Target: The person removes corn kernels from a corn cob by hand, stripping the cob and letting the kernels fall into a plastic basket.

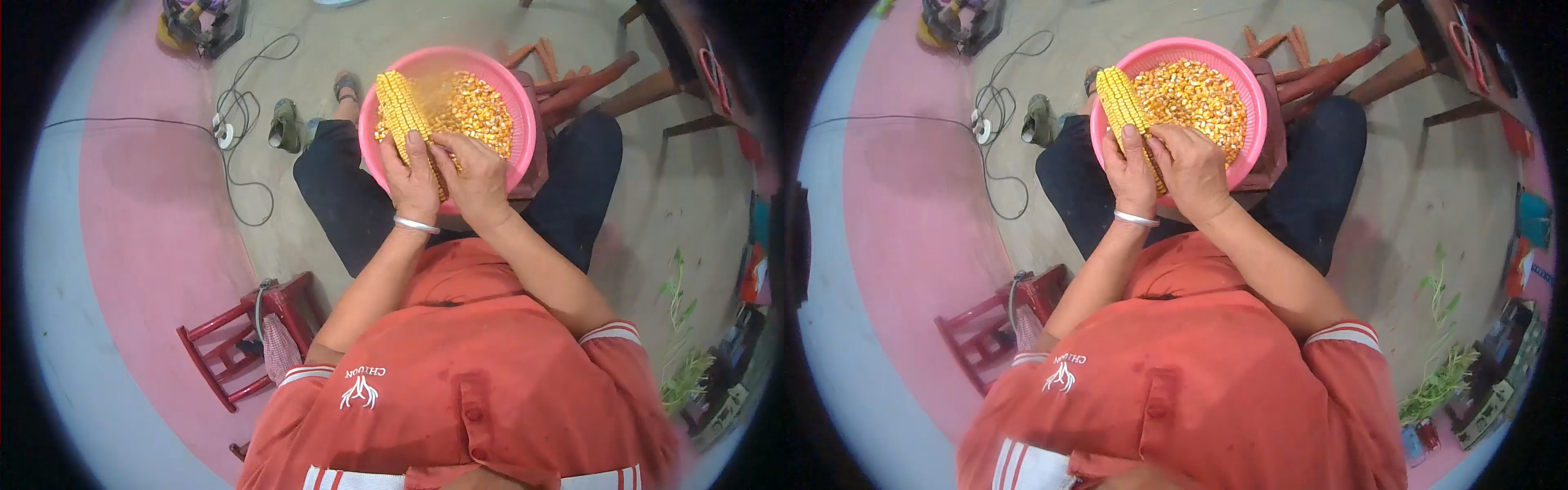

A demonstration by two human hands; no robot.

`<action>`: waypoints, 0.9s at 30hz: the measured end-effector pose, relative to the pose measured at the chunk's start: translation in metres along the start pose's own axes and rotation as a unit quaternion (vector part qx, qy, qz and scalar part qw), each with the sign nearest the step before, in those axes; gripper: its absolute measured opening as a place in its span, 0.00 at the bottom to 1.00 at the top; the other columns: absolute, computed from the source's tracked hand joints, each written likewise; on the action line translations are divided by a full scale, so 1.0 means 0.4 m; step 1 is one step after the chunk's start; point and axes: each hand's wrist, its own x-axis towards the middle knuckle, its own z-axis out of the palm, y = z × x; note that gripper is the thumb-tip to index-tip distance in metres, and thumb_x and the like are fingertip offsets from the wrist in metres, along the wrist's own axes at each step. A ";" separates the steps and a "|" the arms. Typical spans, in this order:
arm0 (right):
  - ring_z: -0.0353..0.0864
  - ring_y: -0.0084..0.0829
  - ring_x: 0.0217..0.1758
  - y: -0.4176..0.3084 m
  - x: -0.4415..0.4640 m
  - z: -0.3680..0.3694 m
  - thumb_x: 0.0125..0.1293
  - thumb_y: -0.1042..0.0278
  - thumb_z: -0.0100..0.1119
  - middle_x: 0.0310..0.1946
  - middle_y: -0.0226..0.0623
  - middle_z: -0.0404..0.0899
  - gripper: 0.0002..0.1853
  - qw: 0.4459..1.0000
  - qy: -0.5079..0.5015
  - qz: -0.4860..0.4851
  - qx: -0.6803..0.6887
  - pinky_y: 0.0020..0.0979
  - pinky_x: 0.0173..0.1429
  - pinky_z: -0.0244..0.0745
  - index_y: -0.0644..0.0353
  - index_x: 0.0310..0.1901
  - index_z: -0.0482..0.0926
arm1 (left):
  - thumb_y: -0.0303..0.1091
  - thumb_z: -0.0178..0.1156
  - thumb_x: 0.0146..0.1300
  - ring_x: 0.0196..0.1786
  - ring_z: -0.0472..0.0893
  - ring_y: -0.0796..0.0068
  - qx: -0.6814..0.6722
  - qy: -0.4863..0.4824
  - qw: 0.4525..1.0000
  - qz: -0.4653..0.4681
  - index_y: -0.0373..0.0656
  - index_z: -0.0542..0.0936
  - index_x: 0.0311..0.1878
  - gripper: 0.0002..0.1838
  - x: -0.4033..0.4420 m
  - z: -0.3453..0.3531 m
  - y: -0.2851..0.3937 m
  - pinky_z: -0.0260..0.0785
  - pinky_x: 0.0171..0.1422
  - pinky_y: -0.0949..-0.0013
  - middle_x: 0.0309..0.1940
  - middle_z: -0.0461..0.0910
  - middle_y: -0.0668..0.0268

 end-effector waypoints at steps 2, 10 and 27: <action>0.82 0.41 0.35 0.008 -0.006 0.009 0.58 0.74 0.62 0.33 0.43 0.82 0.07 0.999 0.004 0.032 0.038 0.36 0.40 0.77 0.63 0.38 0.79 | 0.49 0.51 0.71 0.46 0.73 0.73 0.031 0.003 0.999 0.010 0.33 0.67 0.56 0.26 -0.001 0.010 0.003 0.67 0.52 0.68 0.44 0.74 0.61; 0.81 0.34 0.30 0.034 0.003 0.029 0.57 0.72 0.63 0.29 0.39 0.79 0.08 0.971 0.034 0.156 0.179 0.33 0.37 0.76 0.62 0.37 0.76 | 0.45 0.48 0.73 0.43 0.72 0.76 -0.066 -0.040 0.997 0.003 0.33 0.68 0.54 0.21 0.008 0.014 0.018 0.67 0.48 0.71 0.42 0.73 0.63; 0.81 0.31 0.37 0.137 0.077 0.004 0.66 0.56 0.55 0.33 0.36 0.80 0.16 0.951 -0.059 0.206 0.223 0.34 0.44 0.75 0.63 0.42 0.78 | 0.53 0.34 0.75 0.46 0.80 0.69 -0.284 -0.157 0.906 -0.271 0.38 0.68 0.61 0.28 0.044 -0.036 0.015 0.76 0.51 0.66 0.49 0.78 0.58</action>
